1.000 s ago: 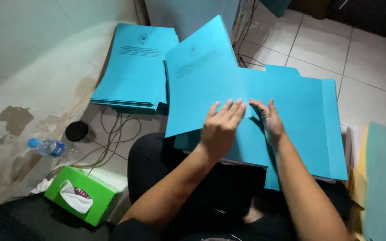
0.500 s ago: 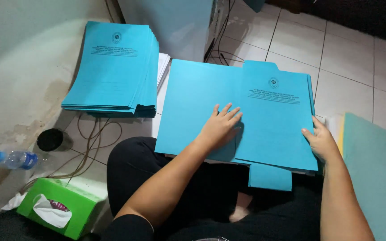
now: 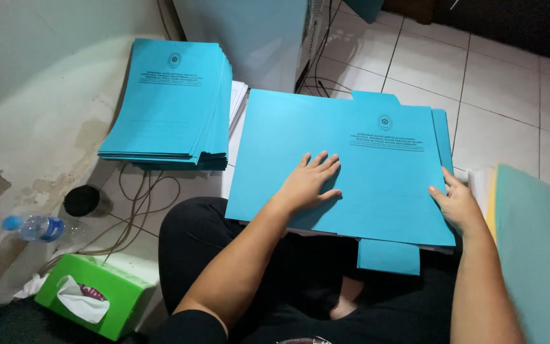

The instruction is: The person sits on the floor and folds light blue file folders by hand. They repeatedly pick up a folder, open it, and fold the side flaps inward to close it, then place it on a stack.

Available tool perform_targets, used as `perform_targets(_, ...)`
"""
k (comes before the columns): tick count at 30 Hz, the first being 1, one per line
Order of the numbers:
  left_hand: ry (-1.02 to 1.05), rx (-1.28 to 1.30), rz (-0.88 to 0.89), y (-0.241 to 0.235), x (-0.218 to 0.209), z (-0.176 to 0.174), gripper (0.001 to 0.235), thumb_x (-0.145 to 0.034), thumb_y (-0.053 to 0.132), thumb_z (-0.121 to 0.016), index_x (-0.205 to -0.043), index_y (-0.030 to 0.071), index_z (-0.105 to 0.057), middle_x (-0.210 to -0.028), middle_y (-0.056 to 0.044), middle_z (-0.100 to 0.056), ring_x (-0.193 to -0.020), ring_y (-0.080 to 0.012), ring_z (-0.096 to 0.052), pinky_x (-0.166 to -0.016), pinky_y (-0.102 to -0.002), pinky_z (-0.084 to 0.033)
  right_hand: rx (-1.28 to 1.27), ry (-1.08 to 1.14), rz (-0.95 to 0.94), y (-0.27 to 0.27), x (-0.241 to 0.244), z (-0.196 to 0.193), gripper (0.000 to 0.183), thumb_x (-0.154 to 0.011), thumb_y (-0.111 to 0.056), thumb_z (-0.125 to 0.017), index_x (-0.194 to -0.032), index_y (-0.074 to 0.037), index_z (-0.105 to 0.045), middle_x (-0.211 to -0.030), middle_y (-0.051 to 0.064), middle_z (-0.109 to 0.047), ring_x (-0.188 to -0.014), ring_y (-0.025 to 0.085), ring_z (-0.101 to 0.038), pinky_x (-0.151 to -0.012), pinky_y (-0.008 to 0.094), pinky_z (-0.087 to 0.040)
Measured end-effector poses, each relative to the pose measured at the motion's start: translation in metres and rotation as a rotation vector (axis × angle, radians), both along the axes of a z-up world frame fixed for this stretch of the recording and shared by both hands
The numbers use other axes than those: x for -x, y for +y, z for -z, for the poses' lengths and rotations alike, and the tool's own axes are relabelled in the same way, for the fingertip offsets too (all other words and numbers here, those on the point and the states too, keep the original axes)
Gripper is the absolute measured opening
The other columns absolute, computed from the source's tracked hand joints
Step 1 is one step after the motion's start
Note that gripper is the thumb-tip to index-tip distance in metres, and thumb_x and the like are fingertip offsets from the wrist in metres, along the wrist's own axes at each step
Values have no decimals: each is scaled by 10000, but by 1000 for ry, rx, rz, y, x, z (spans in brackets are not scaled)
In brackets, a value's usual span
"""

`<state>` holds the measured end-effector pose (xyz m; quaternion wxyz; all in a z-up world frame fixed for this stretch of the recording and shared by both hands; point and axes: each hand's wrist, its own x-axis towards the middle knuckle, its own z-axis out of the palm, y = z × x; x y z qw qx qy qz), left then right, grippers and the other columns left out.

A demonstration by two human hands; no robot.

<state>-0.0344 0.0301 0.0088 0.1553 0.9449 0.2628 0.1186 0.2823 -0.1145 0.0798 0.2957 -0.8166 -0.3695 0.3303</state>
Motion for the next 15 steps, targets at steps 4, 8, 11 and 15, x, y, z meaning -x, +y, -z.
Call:
perform_targets(4,24,43,15,-1,3,-11,816,-974,584,-538,-1579,77,-328,-1671,-71,-276,-1556,-319,-177,-1243,-558,-123,-15,-35,11,-1,-5,12,728,-969,-220,-588,-1628,-133,-293,-1595,172,-403,-1516,285,-336,-1177,403,-309)
perform_targets(8,38,44,3,-4,3,-12,818,-981,587,-497,-1588,75,-302,-1673,-71,-271,-1557,-315,-172,-1245,-546,-115,-34,-71,-4,-3,-7,18,729,-973,-245,-577,-1633,-136,-285,-1589,181,-411,-1492,307,-368,-1159,412,-325)
perform_targets(11,50,17,-15,-5,0,-8,816,-991,604,-439,-1594,77,-285,-1676,-70,-263,-1558,-310,-172,-1246,-544,-108,-46,-51,8,-6,7,4,724,-989,-215,-562,-1647,-165,-264,-1530,228,-461,-1466,297,-407,-1138,384,-332)
perform_targets(15,46,-19,-48,-9,-2,-5,809,-1000,612,-386,-1588,65,-288,-1678,-74,-254,-1559,-299,-175,-1247,-540,-107,-80,-65,24,-7,10,8,702,-987,-207,-548,-1631,-170,-273,-1649,126,-332,-1522,310,-308,-1184,392,-285)
